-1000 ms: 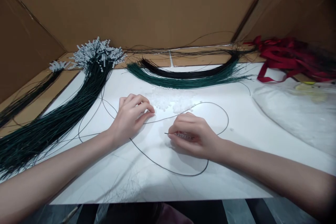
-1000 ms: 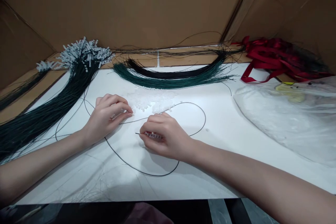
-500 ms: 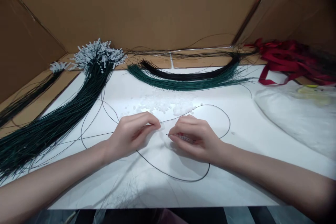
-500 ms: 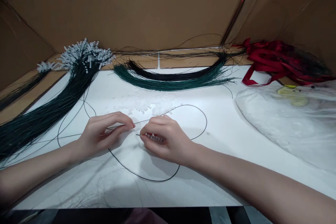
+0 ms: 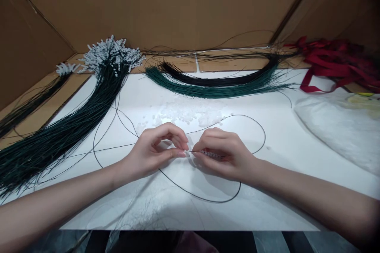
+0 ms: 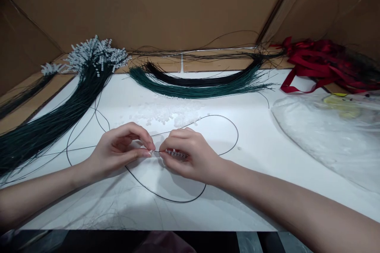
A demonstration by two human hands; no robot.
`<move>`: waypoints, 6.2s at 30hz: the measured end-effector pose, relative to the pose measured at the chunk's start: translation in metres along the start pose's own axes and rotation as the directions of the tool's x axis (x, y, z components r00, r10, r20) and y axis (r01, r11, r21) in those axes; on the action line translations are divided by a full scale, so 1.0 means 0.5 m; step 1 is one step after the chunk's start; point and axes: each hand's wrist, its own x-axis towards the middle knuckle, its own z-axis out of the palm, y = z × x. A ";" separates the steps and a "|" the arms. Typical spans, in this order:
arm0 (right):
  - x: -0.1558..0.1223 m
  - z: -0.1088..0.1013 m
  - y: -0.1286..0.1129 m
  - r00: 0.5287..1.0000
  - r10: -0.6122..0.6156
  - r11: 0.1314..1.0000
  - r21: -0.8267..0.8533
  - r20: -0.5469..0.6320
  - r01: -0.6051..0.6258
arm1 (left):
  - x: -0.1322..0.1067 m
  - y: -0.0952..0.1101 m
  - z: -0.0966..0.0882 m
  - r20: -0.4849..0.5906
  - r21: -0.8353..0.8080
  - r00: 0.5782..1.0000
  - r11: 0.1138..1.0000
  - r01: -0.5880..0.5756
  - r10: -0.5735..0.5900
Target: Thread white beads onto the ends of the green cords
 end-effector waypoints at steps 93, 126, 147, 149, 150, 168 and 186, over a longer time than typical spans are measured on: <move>0.003 0.000 -0.008 0.994 0.033 0.999 0.021 0.101 -0.036 | -0.003 -0.007 0.002 0.087 0.036 0.994 0.997 -0.070 0.067; 0.005 0.003 -0.010 0.993 0.049 0.998 0.034 0.110 -0.053 | -0.004 -0.015 0.009 0.053 0.117 0.993 0.987 -0.112 0.106; 0.001 0.007 -0.025 0.966 0.226 0.953 0.178 0.125 -0.245 | -0.002 -0.009 0.005 0.089 0.002 0.996 1.000 -0.029 0.029; 0.002 0.006 -0.024 0.964 0.231 0.949 0.189 0.132 -0.253 | -0.002 -0.007 0.003 0.098 -0.019 0.995 0.999 -0.026 0.028; 0.002 0.007 -0.024 0.963 0.232 0.947 0.194 0.134 -0.255 | -0.001 -0.006 0.002 0.100 -0.030 0.995 0.999 -0.025 0.028; 0.004 0.011 -0.023 0.974 0.195 0.951 0.222 0.116 -0.217 | -0.001 -0.006 0.006 0.083 0.028 0.996 1.000 -0.009 0.006; 0.002 0.017 -0.021 0.966 0.228 0.952 0.178 0.119 -0.247 | 0.002 -0.008 0.011 0.052 0.099 0.997 0.993 -0.068 0.063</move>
